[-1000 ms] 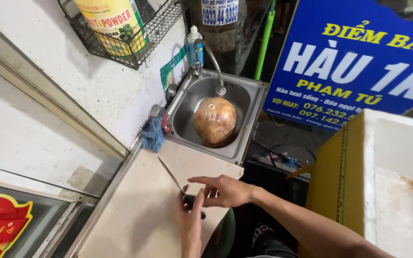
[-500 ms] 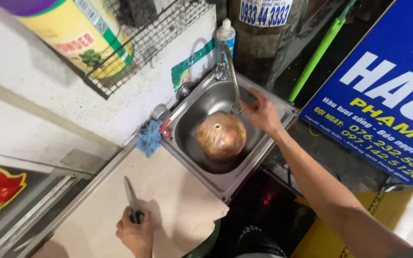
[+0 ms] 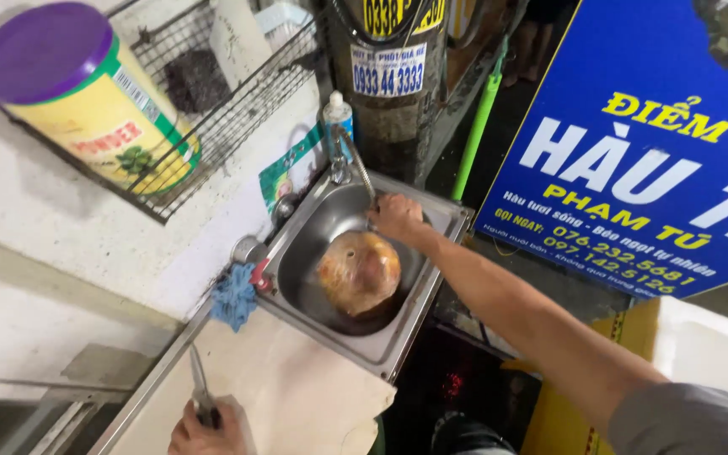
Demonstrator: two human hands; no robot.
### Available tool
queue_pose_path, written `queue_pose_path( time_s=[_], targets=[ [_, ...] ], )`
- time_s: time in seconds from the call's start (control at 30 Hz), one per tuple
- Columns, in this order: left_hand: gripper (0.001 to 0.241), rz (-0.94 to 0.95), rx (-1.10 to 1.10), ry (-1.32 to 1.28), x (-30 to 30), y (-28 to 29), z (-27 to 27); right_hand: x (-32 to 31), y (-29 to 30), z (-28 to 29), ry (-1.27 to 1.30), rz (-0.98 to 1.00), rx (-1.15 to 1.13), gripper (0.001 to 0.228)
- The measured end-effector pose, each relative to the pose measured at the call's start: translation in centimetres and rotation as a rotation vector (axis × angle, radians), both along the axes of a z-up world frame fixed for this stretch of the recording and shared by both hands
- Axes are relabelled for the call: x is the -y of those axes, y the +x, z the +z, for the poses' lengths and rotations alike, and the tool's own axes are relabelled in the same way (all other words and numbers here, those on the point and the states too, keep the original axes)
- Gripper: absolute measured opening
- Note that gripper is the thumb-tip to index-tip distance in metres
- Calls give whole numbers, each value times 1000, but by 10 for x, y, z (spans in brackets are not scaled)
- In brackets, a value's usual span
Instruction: The person handles bread rolls on trays, cleans a prep counter, and opens a plastic bag of cooked food using scissors.
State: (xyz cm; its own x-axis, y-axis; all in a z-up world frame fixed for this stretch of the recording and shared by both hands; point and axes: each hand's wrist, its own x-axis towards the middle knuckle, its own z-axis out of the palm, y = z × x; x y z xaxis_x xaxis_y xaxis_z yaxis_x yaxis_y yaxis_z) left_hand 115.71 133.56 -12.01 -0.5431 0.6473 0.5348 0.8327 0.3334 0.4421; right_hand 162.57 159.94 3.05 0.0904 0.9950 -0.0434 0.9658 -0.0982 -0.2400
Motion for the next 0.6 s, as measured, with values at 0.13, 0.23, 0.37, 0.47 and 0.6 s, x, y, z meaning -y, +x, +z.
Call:
queue_pose_path(
  time_s=[0.13,0.23,0.37,0.47,0.6],
  targets=[
    [43,-28,-93,-86,25,12,71,-11,21,-3,-22,6,174,50],
    [48,-117,-30,-48,38,6,78,0,26,33,-81,-90,167,51],
    [51,-253,33,83,39,7,88,-4,22,31,-60,-80,195,54],
    [55,-286,69,95,47,9,93,-3,28,30,-50,-89,253,54],
    [51,-296,80,100,47,7,85,-3,47,43,-37,-131,307,51]
  ],
)
